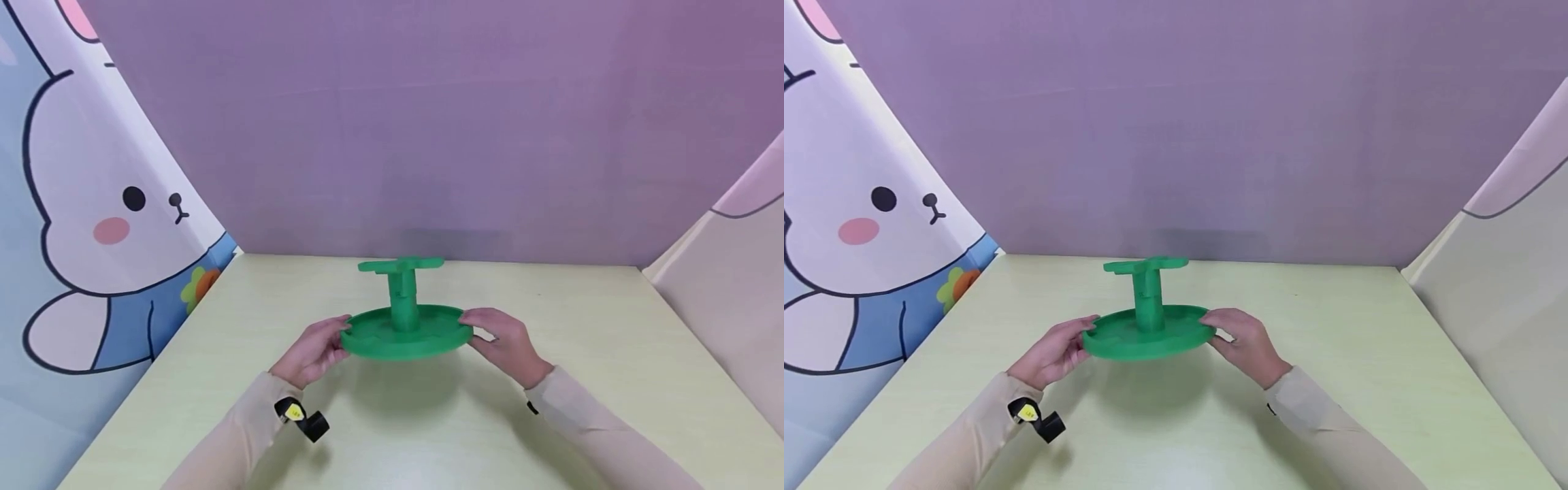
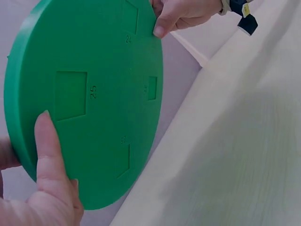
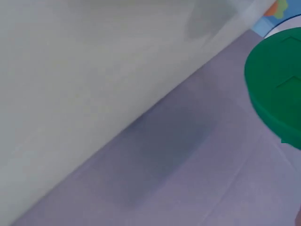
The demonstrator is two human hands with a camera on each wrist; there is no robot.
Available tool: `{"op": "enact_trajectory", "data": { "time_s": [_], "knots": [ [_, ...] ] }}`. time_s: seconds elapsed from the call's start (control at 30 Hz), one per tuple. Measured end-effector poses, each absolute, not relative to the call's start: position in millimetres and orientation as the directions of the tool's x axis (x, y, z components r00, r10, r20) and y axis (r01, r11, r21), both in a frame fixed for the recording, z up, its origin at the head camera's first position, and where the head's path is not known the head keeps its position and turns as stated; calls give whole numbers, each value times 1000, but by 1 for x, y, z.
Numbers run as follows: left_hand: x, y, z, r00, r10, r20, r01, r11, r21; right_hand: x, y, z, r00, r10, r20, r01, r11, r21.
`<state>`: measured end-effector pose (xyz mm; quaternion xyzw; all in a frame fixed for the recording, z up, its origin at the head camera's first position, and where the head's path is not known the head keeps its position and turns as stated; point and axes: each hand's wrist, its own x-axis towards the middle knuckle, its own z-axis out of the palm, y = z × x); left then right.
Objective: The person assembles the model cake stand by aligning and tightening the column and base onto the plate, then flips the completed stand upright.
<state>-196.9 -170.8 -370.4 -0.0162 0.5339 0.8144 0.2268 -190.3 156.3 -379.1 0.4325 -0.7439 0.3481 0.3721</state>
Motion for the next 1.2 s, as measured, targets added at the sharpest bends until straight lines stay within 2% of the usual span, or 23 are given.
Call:
{"op": "enact_trajectory", "data": {
  "time_s": [0.1, 0.17, 0.2, 0.3, 0.47, 0.63, 0.77, 0.97, 1.2],
  "knots": [
    [-197, -171, -370, -899, 350, -264, -381, -326, 865, -192, 155, -378, -246, -414, 877, -938, 329, -108],
    [-197, -171, -370, -898, 350, -267, -382, -318, 868, -192, 154, -378, -219, -404, 888, -947, 308, -94],
    [-198, -171, -369, -897, 352, -268, -383, -312, 869, -192, 153, -378, -229, -392, 891, -946, 307, -108],
    [-198, -168, -367, -899, 355, -256, -367, -292, 883, -190, 151, -375, -300, -340, 892, -920, 351, -175],
    [-197, -161, -362, -926, 309, -219, -294, -221, 930, -184, 149, -369, -494, -213, 843, -821, 433, -372],
    [-195, -153, -364, -955, 229, -187, -227, -161, 960, -178, 149, -365, -725, -82, 684, -667, 332, -667],
    [-194, -152, -369, -959, 277, -64, -107, -140, 984, -177, 152, -363, -874, -20, 486, -476, 239, -846],
    [-196, -157, -376, -941, 320, 113, 79, -116, 990, -178, 153, -359, -953, 26, 302, -294, 164, -942],
    [-198, -159, -382, -914, 284, 289, 285, -58, 957, -175, 151, -357, -969, 9, 248, -245, 110, -963]
  ]
}}
